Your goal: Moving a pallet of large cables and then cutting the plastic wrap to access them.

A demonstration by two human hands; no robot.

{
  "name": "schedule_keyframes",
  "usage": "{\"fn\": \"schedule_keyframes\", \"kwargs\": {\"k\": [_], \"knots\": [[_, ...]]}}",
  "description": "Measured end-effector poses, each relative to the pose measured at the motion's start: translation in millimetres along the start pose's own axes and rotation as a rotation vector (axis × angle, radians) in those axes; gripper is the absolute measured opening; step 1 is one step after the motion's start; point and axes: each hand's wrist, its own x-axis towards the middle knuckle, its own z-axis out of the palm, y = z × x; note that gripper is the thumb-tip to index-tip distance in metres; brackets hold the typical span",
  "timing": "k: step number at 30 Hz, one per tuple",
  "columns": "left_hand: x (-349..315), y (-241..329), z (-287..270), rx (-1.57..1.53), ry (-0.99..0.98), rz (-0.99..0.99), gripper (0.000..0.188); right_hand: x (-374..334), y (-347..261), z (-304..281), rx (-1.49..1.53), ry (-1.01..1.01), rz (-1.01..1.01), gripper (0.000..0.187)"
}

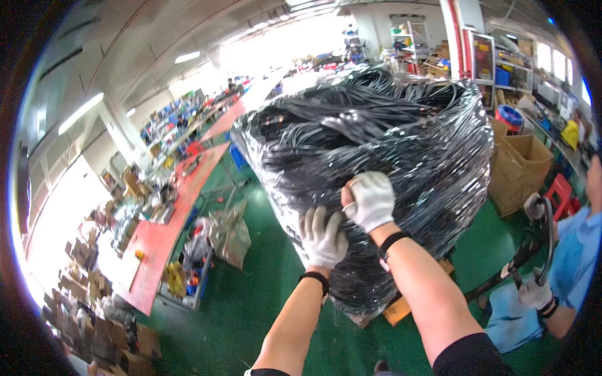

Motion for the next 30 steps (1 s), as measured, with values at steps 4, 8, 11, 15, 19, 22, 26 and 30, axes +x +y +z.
{"fn": "schedule_keyframes", "kwargs": {"k": [4,8,11,15,19,22,26,30], "knots": [[0,-27,4,0.043,-0.057,0.023,0.056,11,-4,21,0.008,0.007,0.003,0.014],[9,-65,11,0.054,-0.032,0.035,0.06,21,-7,56,0.031,0.01,0.001,0.015],[11,-97,17,0.002,-0.015,0.074,0.061,27,-13,82,0.009,0.006,-0.015,0.015],[16,-124,31,-0.047,0.0,0.059,0.062,25,-8,117,-0.051,-0.009,-0.044,0.014],[31,-159,34,-0.105,0.016,0.028,0.061,44,-17,154,-0.101,-0.067,-0.038,0.013],[36,-174,37,-0.143,-0.009,-0.026,0.063,47,-13,181,-0.16,-0.12,-0.025,0.012],[-6,-176,31,-0.274,-0.041,-0.171,0.06,47,-2,206,-0.173,-0.161,-0.039,0.013],[-123,-180,-5,-0.328,-0.22,-0.307,0.061,52,-2,227,-0.267,-0.198,-0.056,0.021]]}}
